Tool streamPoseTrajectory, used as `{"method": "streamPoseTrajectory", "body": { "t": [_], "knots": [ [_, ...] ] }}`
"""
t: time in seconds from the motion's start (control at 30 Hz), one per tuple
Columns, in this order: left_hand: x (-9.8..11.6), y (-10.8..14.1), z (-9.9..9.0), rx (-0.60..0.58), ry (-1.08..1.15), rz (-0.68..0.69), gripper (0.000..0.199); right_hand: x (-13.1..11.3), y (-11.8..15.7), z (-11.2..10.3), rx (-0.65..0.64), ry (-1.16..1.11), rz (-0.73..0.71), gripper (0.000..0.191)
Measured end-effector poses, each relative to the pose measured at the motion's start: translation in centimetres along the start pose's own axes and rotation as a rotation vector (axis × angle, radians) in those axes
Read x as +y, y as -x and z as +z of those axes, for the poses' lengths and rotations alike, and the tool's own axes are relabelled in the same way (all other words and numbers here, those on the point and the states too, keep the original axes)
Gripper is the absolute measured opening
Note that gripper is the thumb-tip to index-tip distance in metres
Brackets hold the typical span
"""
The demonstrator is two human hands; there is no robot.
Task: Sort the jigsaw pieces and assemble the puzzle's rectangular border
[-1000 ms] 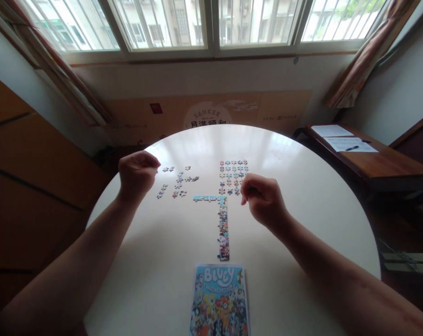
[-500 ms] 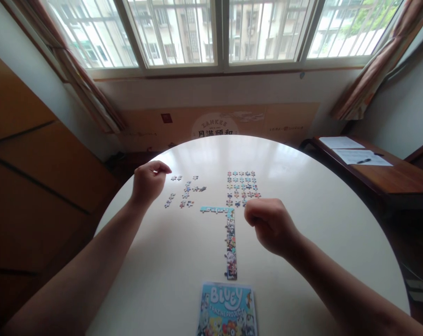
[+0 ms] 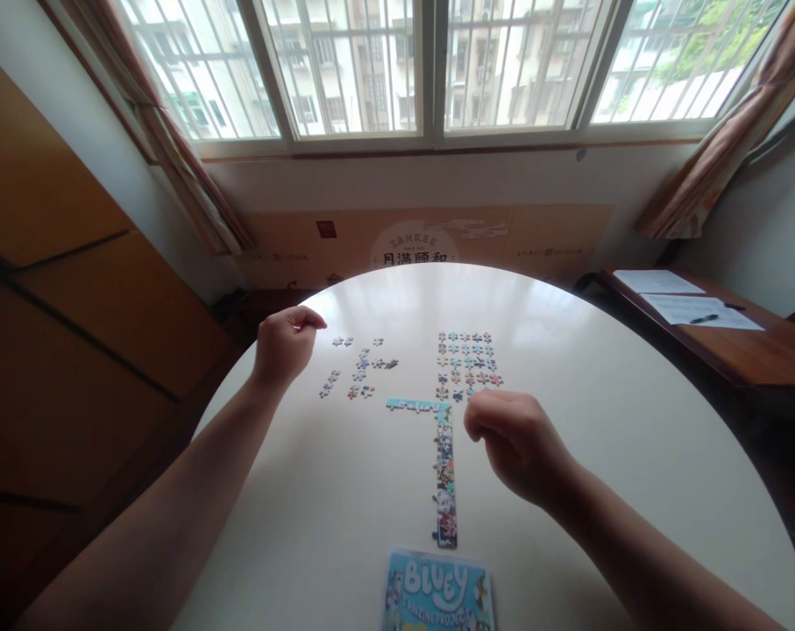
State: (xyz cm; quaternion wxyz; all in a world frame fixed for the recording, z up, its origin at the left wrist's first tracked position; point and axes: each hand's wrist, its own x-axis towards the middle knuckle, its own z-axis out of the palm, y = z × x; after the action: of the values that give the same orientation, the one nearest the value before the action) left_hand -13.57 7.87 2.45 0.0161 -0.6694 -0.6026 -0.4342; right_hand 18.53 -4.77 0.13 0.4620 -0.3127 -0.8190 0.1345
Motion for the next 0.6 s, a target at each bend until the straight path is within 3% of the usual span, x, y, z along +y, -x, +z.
{"method": "streamPoseTrajectory", "body": {
  "t": [0.1, 0.33, 0.47, 0.6],
  "knots": [
    [-0.1, -0.1, -0.4, -0.173, -0.17, -0.023, 0.029, 0.0, 0.0, 0.0, -0.007, 0.008, -0.001, 0.029],
    [0.3, -0.2, -2.1, -0.733, -0.578, -0.161, 0.021, 0.5, 0.0, -0.2, -0.005, 0.041, 0.001, 0.028],
    [0.8, -0.2, -2.5, -0.822, -0.631, -0.191, 0.018, 0.3, -0.1, -0.2, 0.003, 0.038, -0.003, 0.029],
    [0.5, -0.1, -2.3, -0.797, -0.599, -0.184, 0.016, 0.0, -0.2, -0.2, 0.011, 0.027, -0.002, 0.029]
  ]
}}
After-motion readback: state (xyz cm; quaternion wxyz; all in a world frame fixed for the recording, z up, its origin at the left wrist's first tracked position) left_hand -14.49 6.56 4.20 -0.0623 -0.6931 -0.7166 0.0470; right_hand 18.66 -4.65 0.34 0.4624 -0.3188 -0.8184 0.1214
